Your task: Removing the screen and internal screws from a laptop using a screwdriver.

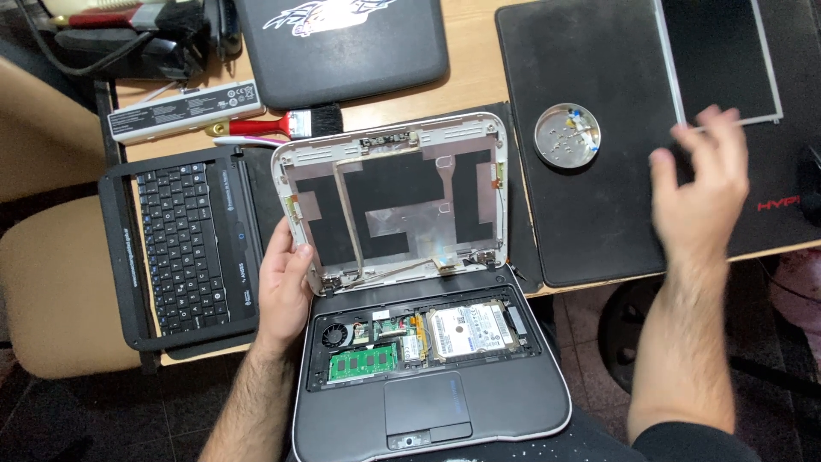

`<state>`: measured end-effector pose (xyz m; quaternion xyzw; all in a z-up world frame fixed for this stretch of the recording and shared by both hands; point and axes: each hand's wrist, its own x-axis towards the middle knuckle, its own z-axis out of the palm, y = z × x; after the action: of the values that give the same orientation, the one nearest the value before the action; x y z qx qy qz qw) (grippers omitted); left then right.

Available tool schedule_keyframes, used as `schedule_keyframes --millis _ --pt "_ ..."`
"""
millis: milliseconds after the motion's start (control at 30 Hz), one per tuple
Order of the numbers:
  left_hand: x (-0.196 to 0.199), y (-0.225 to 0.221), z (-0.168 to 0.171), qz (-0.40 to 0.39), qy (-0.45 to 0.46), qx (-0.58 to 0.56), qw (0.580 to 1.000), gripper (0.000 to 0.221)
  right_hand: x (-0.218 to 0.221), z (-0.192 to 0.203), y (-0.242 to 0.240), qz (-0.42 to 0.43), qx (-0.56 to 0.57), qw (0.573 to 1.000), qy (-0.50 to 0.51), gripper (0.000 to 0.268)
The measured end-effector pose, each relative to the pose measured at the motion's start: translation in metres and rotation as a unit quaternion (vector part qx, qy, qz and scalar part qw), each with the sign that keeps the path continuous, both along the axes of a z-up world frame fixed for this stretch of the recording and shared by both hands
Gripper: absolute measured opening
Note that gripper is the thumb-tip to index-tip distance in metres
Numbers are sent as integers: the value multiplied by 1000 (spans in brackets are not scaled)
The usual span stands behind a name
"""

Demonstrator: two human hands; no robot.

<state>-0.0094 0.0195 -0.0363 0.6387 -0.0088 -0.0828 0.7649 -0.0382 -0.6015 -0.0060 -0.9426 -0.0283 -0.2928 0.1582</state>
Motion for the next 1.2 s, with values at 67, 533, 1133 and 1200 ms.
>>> schedule_keyframes --millis 67,533,1133,1200 --pt "-5 -2 10 1 23 -21 1000 68 -16 24 67 27 75 997 -5 20" --pt "-29 -8 23 47 77 -92 992 77 -57 37 238 159 710 665 169 96" --pt "19 14 4 98 -8 -14 995 42 -23 36 192 91 214 944 235 69" --pt "18 15 2 96 -21 0 995 44 -21 33 198 72 90 965 236 82"
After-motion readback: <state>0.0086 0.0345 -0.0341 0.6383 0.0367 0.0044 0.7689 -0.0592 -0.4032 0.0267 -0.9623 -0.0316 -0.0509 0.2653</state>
